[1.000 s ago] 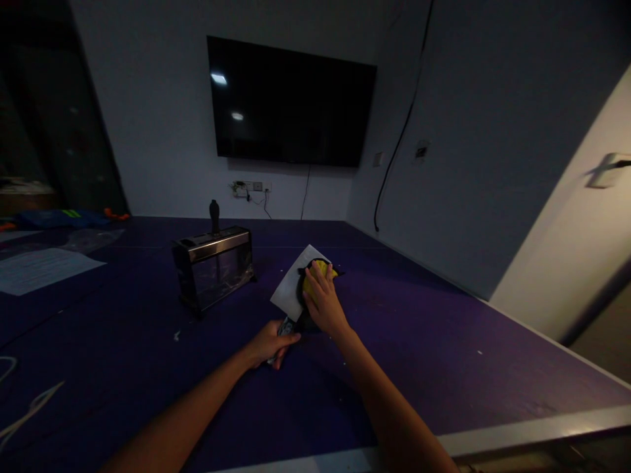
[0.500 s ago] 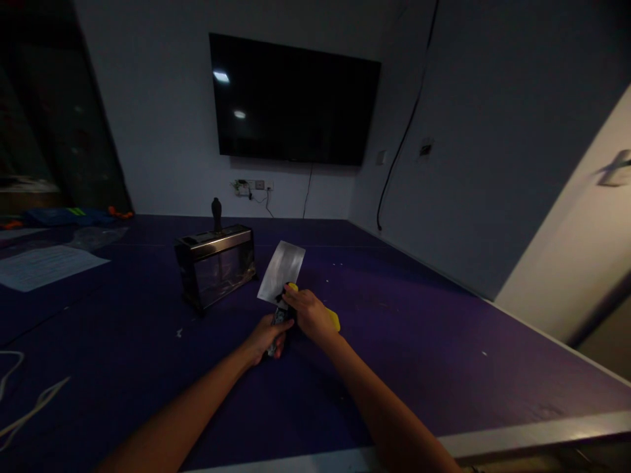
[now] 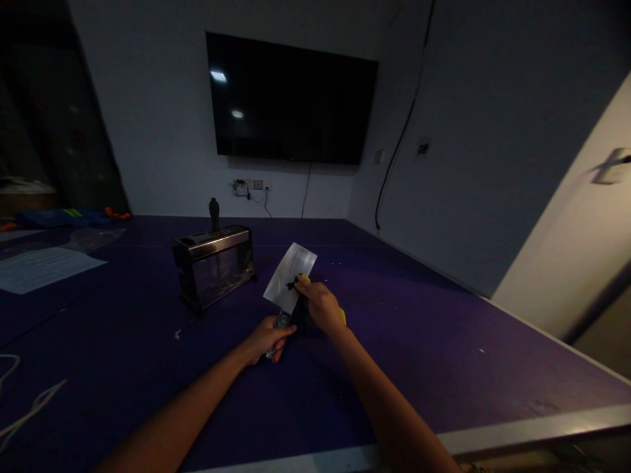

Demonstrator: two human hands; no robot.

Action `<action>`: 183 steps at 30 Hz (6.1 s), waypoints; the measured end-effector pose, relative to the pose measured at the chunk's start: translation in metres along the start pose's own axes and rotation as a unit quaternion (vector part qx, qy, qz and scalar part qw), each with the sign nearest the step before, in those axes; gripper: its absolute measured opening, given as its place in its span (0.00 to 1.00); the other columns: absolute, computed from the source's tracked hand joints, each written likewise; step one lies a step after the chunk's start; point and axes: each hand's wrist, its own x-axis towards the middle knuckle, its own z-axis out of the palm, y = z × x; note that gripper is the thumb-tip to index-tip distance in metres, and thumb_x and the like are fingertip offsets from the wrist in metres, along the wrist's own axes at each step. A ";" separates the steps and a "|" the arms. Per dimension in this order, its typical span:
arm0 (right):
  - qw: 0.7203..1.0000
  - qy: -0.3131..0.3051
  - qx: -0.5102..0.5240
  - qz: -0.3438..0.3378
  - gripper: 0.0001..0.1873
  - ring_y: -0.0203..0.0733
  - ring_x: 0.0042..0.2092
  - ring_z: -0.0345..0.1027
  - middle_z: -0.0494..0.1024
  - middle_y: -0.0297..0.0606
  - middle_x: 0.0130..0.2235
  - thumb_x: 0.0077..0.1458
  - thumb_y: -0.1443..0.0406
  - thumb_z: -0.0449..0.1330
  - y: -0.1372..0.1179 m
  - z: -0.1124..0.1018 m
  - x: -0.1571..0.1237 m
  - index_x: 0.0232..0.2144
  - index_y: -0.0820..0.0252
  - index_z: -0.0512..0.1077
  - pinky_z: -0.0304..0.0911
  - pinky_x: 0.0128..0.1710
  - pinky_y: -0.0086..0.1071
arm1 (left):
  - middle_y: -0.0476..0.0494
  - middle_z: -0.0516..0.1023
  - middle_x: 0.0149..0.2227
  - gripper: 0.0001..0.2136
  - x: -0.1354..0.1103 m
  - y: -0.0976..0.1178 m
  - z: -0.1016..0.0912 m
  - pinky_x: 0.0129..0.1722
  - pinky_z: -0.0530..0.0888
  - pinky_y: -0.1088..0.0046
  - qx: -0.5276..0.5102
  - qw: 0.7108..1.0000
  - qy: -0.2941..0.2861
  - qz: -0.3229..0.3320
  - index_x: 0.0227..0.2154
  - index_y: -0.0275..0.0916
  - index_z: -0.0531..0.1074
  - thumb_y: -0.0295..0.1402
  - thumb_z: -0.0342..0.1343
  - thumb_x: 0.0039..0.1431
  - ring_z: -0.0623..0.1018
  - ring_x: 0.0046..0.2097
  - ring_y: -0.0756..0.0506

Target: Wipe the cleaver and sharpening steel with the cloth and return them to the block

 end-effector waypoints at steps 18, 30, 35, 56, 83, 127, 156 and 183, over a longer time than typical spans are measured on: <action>0.990 -0.072 -0.119 -0.013 0.25 0.41 0.47 0.63 0.65 0.29 0.57 0.54 0.74 0.47 -0.022 -0.005 0.003 0.51 0.52 0.69 0.63 0.44 0.32 | 0.58 0.57 0.10 0.20 0.004 -0.003 0.000 0.12 0.58 0.79 0.028 1.000 -0.007 0.001 0.19 0.39 0.58 0.49 0.58 0.42 0.62 0.11 0.53; 0.981 -0.130 -0.098 -0.101 0.21 0.42 0.45 0.64 0.69 0.30 0.54 0.54 0.70 0.50 -0.040 0.003 0.000 0.49 0.51 0.70 0.64 0.41 0.33 | 0.53 0.58 0.09 0.22 0.007 -0.008 -0.002 0.12 0.55 0.78 0.033 0.999 0.026 0.008 0.12 0.38 0.57 0.51 0.55 0.45 0.62 0.11 0.53; 0.989 -0.086 -0.122 -0.015 0.25 0.41 0.47 0.63 0.67 0.29 0.56 0.54 0.73 0.48 -0.025 -0.001 0.004 0.51 0.50 0.69 0.62 0.44 0.31 | 0.55 0.58 0.09 0.21 0.004 0.000 0.000 0.12 0.57 0.78 0.054 0.998 -0.018 -0.001 0.13 0.39 0.57 0.50 0.56 0.44 0.62 0.11 0.53; 0.980 -0.078 -0.176 0.042 0.28 0.46 0.51 0.60 0.60 0.36 0.60 0.54 0.73 0.46 -0.021 -0.007 0.003 0.57 0.56 0.62 0.63 0.44 0.36 | 0.55 0.59 0.10 0.20 0.006 -0.002 0.000 0.12 0.58 0.79 0.099 0.994 -0.036 -0.018 0.14 0.39 0.57 0.49 0.56 0.44 0.63 0.12 0.53; 0.972 0.010 -0.191 0.137 0.32 0.45 0.50 0.60 0.61 0.32 0.60 0.52 0.76 0.44 0.013 -0.030 0.002 0.58 0.54 0.59 0.63 0.44 0.35 | 0.54 0.61 0.10 0.21 0.008 -0.001 0.004 0.12 0.61 0.78 0.179 0.980 -0.081 -0.026 0.15 0.39 0.57 0.50 0.57 0.42 0.64 0.12 0.52; 0.938 0.177 -0.127 0.270 0.30 0.44 0.46 0.63 0.73 0.41 0.48 0.48 0.76 0.43 0.049 -0.019 -0.012 0.53 0.61 0.67 0.59 0.44 0.34 | 0.54 0.66 0.17 0.22 0.005 -0.002 0.006 0.16 0.63 0.80 -0.083 0.958 0.248 0.116 0.28 0.36 0.64 0.54 0.52 0.46 0.68 0.16 0.54; 0.993 -0.038 -0.041 -0.104 0.27 0.40 0.44 0.64 0.71 0.31 0.53 0.51 0.77 0.48 -0.016 0.003 -0.005 0.48 0.52 0.71 0.66 0.43 0.33 | 0.57 0.62 0.14 0.15 0.006 -0.011 0.000 0.12 0.60 0.80 -0.012 0.931 0.350 0.107 0.25 0.37 0.63 0.45 0.56 0.46 0.65 0.13 0.53; 0.985 0.042 -0.166 0.029 0.25 0.43 0.41 0.65 0.71 0.31 0.52 0.51 0.76 0.48 0.010 -0.020 0.001 0.48 0.55 0.72 0.65 0.37 0.33 | 0.56 0.63 0.14 0.07 -0.001 -0.002 0.013 0.12 0.58 0.81 0.114 0.948 0.295 0.045 0.28 0.36 0.67 0.35 0.55 0.49 0.64 0.12 0.54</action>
